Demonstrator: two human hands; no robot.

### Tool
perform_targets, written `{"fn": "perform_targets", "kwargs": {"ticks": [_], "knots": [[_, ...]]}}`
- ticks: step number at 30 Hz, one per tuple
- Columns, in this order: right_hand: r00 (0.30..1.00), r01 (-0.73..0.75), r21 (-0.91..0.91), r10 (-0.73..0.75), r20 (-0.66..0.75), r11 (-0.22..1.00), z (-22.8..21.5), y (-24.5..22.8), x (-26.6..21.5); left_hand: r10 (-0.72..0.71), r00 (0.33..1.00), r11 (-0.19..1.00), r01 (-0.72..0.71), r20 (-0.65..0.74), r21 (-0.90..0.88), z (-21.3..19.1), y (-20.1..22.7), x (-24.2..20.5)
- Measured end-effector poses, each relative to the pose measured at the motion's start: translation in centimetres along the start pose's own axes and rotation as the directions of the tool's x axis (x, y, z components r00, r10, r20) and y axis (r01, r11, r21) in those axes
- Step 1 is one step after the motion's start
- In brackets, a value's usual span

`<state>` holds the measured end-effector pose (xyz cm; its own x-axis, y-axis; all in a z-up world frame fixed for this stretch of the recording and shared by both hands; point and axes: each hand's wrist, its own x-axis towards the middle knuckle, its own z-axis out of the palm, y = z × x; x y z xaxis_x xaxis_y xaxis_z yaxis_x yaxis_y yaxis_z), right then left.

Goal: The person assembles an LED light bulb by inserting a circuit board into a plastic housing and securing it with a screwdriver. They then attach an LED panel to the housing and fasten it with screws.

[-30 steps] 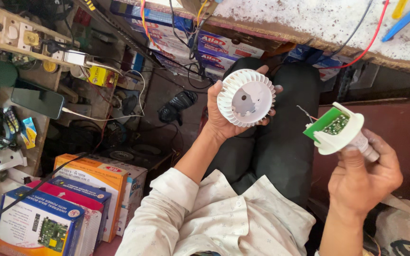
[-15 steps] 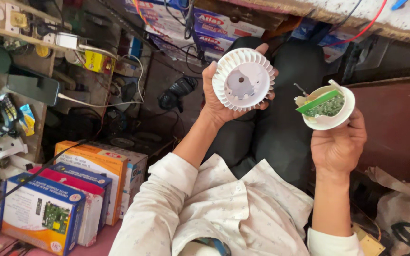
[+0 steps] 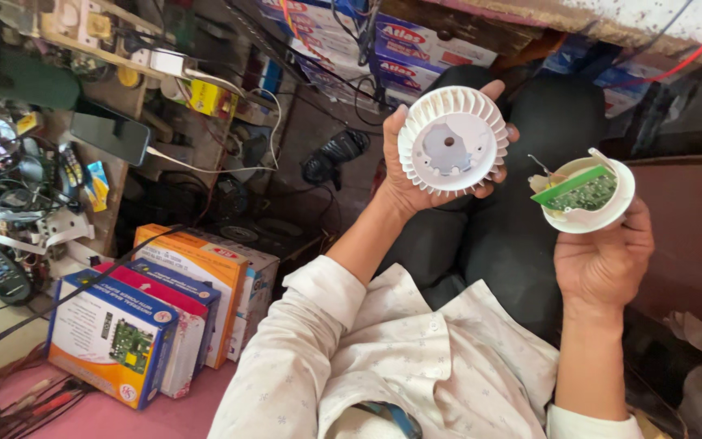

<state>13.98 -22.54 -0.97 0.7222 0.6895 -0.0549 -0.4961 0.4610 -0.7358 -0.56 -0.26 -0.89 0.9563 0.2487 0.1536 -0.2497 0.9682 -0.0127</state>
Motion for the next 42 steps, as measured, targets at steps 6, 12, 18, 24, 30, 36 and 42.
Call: {"fn": "perform_targets", "kwargs": {"ticks": [6, 12, 18, 24, 30, 36, 42], "knots": [[0.999, -0.006, -0.025, 0.007, 0.048, 1.000, 0.7, -0.1, 0.0, 0.010, 1.000, 1.000, -0.010, 0.008, -0.022, 0.0, -0.1, -0.1], [0.998, -0.013, -0.027, 0.014, 0.053, 1.000, 0.9, -0.1, 0.0, 0.005, 1.000, 1.000, -0.006, -0.011, -0.026, 0.1, 0.0, 0.0], [0.998, -0.009, -0.010, 0.010, 0.055, 1.000, 0.4, -0.1, -0.1, -0.015, 1.000, 0.994, 0.013, -0.022, -0.106, 0.1, 0.2, -0.1], [1.000, -0.019, -0.002, 0.019, 0.025, 1.000, -0.3, 0.1, -0.2, -0.020, 0.998, 0.992, 0.012, -0.059, -0.129, -0.2, 0.4, 0.1], [1.000, -0.022, -0.001, 0.022, 0.018, 1.000, -0.2, 0.2, -0.2, -0.008, 0.997, 0.989, -0.003, -0.072, -0.146, -0.3, 0.3, -0.1], [0.999, -0.020, -0.031, 0.021, 0.029, 0.999, 0.4, -0.1, -0.1, -0.014, 0.998, 0.988, 0.003, -0.068, -0.153, -0.4, 0.3, -0.1], [1.000, -0.026, -0.014, 0.026, 0.008, 1.000, 0.3, 0.0, -0.1, -0.024, 0.997, 0.988, 0.012, -0.078, -0.157, -0.5, 0.3, -0.1]]}}
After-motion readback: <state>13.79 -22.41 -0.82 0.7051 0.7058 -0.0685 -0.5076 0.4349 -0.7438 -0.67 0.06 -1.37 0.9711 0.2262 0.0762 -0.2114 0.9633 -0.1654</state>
